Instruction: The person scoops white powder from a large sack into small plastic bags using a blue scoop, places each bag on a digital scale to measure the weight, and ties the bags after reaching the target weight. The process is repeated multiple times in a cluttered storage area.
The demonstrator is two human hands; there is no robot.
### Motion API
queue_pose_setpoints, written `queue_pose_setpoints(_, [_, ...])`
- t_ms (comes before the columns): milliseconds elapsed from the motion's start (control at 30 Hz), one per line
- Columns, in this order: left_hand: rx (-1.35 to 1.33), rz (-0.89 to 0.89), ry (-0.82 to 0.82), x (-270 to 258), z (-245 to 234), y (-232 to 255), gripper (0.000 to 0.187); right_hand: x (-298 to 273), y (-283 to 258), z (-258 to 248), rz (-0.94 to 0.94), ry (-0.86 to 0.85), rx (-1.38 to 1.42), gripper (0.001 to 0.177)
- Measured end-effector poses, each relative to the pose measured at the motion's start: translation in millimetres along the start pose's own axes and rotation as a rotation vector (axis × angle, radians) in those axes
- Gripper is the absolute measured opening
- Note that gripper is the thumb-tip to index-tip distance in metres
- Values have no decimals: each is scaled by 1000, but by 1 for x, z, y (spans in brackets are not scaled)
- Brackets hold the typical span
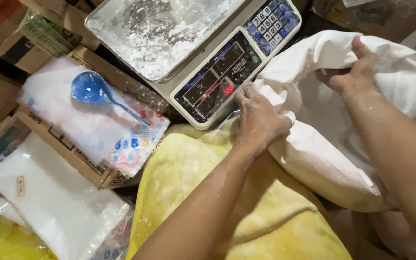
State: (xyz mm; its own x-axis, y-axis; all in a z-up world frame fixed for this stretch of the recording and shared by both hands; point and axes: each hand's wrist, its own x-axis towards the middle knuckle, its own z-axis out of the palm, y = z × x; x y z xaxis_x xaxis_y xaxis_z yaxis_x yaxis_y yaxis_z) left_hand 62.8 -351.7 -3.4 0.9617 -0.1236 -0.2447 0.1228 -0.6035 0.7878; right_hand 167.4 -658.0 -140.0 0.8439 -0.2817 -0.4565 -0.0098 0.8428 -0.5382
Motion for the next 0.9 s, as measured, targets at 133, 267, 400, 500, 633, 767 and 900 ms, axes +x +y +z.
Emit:
queue_pose_setpoints(133, [-19,-40,-81,4,-3,-2,121,21,-16,-23,68,-93,38,51])
queue_pose_setpoints(267, [6,-14,-82,5,1,-4,113,23,-41,-27,-36,-84,57,47])
queue_pose_setpoints(400, [-5,191,50,-1,6,-2,105,0,-68,-17,-152,-80,-69,49])
queue_pose_setpoints(500, [-73,122,-14,-6,-2,6,104,-21,-84,0,-219,-128,-183,50])
queue_pose_setpoints(633, [-111,191,38,-12,-21,22,104,-42,-90,31,-290,-226,-365,53])
queue_pose_setpoints(767, [-120,57,-8,-22,-32,16,99,-62,-89,43,-346,-298,-539,55])
queue_pose_setpoints(900, [-53,86,49,-20,-28,0,96,-75,-77,57,-376,-400,-705,58])
